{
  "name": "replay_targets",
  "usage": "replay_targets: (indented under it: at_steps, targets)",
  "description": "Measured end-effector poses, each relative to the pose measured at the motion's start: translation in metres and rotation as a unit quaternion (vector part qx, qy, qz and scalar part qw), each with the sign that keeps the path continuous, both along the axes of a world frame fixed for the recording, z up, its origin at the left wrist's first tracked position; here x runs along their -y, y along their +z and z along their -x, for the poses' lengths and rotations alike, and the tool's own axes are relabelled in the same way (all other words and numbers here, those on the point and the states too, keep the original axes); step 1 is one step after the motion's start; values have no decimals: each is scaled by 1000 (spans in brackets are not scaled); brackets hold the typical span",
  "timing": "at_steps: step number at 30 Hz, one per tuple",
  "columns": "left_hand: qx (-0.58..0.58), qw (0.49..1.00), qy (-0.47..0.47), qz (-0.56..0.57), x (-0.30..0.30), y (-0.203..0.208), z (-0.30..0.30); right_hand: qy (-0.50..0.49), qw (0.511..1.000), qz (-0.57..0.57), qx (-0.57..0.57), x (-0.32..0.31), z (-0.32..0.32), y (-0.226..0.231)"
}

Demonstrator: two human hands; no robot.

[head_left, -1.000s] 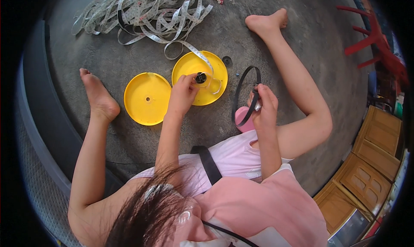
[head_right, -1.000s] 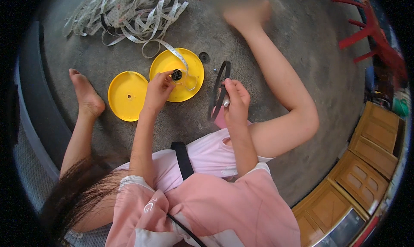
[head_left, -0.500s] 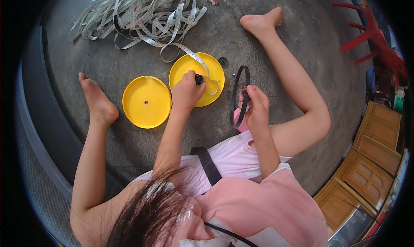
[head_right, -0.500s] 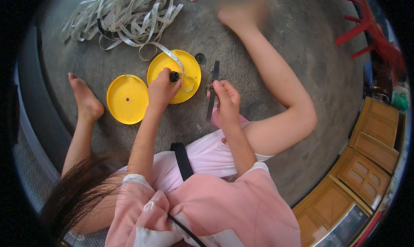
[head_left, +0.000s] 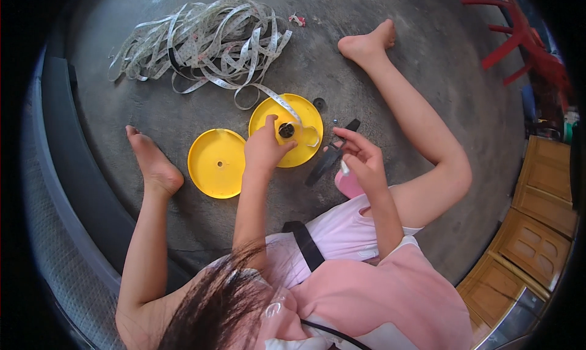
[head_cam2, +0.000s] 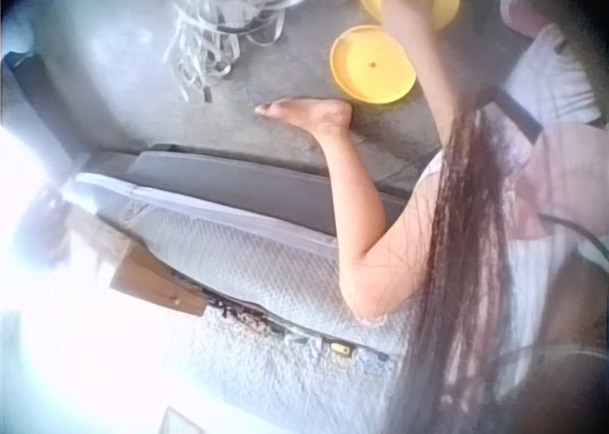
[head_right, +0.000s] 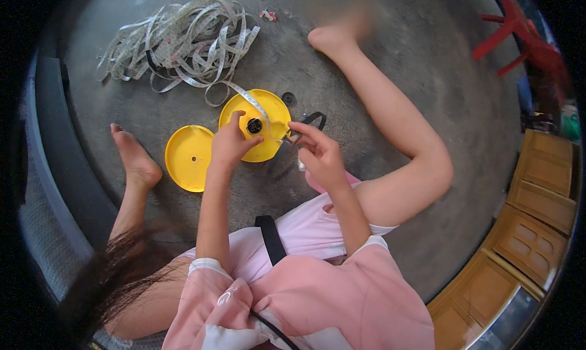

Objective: The person sits on the floor and assembles a measuring tape into a yellow plastic reel by hand, handling a black hub and threading the tape through the reel casing.

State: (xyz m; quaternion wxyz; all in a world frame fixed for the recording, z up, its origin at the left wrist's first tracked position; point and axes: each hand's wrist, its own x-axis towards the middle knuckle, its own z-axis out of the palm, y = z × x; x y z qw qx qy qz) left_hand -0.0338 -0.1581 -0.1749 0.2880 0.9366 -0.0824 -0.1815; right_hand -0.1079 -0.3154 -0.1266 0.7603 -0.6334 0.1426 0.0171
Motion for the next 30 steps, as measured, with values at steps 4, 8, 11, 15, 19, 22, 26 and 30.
replay_targets:
  at_steps: [4,8,11,15,19,22,26,30]
  targets:
    - [75,996,51,0,-18,-9,-29,47,948,310,-53,0,-2,8]
    - [202,979,-14,-5,-24,-13,-57,6,894,443,64,-1,-1,4]
    - [271,956,-109,2,-26,-30,-79,6,889,454,64,-1,-2,6]
    - [257,957,-137,5,-16,-34,-108,-2,893,444,82,-4,1,-3]
    - [312,923,-208,-86,0,-38,-132,25,890,451,64,-11,2,-5]
    - [319,924,-206,-50,-3,-45,-142,68,843,531,58,-15,1,3]
    - [178,939,-293,-28,-10,-6,-136,108,795,579,145,4,-10,16]
    - [219,923,-316,-6,-15,3,-110,205,733,633,138,21,-35,19]
